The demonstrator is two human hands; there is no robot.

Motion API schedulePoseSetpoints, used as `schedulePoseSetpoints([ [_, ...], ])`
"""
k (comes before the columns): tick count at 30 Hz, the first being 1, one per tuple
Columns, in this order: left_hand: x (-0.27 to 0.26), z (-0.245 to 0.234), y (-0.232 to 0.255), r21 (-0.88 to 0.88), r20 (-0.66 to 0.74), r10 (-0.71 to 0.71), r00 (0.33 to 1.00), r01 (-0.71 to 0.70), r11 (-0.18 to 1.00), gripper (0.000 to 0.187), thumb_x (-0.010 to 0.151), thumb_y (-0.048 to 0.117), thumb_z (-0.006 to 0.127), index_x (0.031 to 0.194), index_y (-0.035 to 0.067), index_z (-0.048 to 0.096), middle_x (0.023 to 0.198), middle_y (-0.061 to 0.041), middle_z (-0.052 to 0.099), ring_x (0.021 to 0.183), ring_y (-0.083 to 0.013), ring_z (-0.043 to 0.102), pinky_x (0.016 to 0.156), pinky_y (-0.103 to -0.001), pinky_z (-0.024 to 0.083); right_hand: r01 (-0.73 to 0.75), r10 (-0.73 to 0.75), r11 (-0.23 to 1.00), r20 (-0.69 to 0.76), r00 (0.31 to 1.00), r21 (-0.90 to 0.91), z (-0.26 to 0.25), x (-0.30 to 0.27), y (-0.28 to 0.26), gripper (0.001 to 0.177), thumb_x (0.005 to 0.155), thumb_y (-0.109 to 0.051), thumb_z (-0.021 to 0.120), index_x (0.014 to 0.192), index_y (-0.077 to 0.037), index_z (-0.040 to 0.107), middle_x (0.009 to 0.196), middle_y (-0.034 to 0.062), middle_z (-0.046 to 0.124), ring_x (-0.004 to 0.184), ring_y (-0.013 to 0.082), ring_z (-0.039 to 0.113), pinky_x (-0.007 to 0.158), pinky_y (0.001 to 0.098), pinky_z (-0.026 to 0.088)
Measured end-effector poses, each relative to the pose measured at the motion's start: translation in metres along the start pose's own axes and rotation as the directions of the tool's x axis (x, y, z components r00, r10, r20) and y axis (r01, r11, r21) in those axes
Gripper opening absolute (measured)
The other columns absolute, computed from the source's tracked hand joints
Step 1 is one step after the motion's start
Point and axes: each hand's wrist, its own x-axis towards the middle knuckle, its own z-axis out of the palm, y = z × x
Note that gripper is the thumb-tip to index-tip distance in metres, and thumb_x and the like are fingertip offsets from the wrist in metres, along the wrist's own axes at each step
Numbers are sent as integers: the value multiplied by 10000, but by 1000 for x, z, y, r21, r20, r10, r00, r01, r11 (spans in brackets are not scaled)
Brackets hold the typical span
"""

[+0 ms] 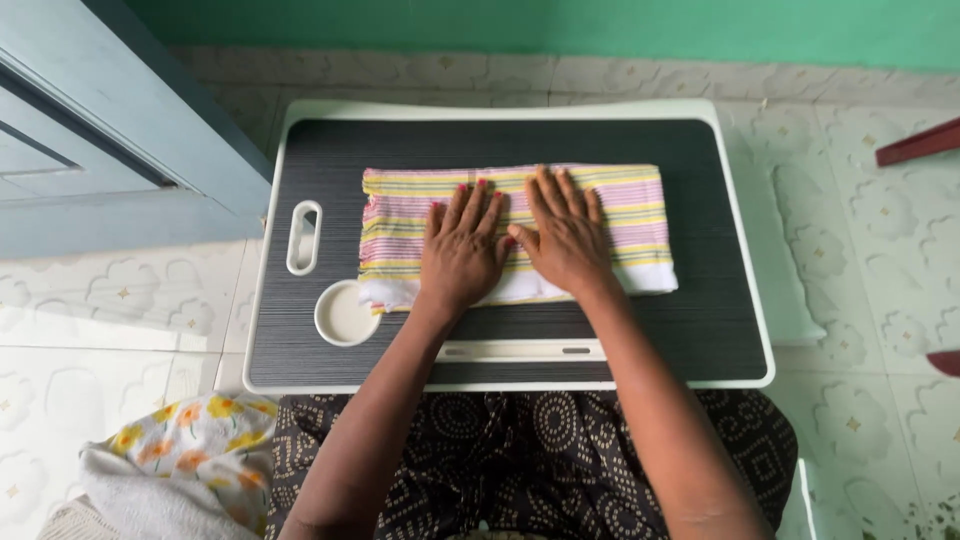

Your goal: The person folds a striped towel on a small table. They smooth the fabric, fold it in half multiple times, and place the folded towel on the floor.

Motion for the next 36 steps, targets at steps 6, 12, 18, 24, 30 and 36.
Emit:
schedulePoseSetpoints([
  [6, 9, -11, -13, 92, 26, -46, 999, 44, 995, 746, 996, 644, 429, 1571, 171, 393, 1647, -109, 301, 1517, -356, 233, 1192, -609, 157, -105, 106, 994, 25, 994, -25, -20, 5, 32, 884, 977, -721, 306, 1623, -121, 247, 1702, 100, 180, 1562, 281, 99, 1229, 530, 66],
  [12, -4, -23, -41, 148, 7, -100, 995, 98, 984, 780, 998, 694, 374, 1594, 193, 383, 1674, -107, 285, 1546, -355, 211, 1229, -606, 161, -139, 140, 989, 12, 990, -50, -26, 0, 52, 889, 978, -737, 209, 1624, -126, 228, 1708, 97, 156, 1573, 263, 47, 1252, 506, 11],
  [18, -25, -32, -67, 115, 18, -173, 985, 170, 979, 776, 1001, 691, 387, 1592, 188, 391, 1678, -127, 287, 1533, -411, 215, 1210, -613, 186, -193, 194, 981, 27, 981, -6, -22, -2, 51, 905, 955, -742, 210, 1627, -136, 211, 1708, 83, 134, 1570, 241, 20, 1257, 488, -8],
  [24, -28, -39, -70, 85, 15, -190, 982, 188, 978, 760, 992, 653, 440, 1585, 178, 416, 1673, -157, 289, 1524, -444, 190, 1206, -628, 168, -189, 189, 982, 8, 982, -8, -22, -3, 50, 916, 958, -742, 222, 1629, -119, 207, 1713, 93, 120, 1570, 240, 3, 1252, 493, -19],
  [30, 4, -41, -43, 171, 54, -74, 996, 64, 983, 812, 966, 674, 555, 1538, 110, 435, 1664, -202, 271, 1558, -444, 90, 1231, -616, 111, -184, 184, 983, -2, 983, 2, -21, -3, 49, 907, 969, -733, 237, 1624, -106, 226, 1712, 106, 139, 1573, 252, 23, 1254, 507, -3],
  [36, 53, -11, -3, 5, 88, 264, 961, -265, 964, 782, 955, 622, 532, 1559, 139, 412, 1654, -168, 303, 1557, -351, 132, 1250, -549, 110, -185, 185, 983, -7, 983, 2, -25, -1, 46, 896, 976, -716, 276, 1612, -85, 264, 1699, 129, 182, 1569, 277, 58, 1250, 523, 30],
])
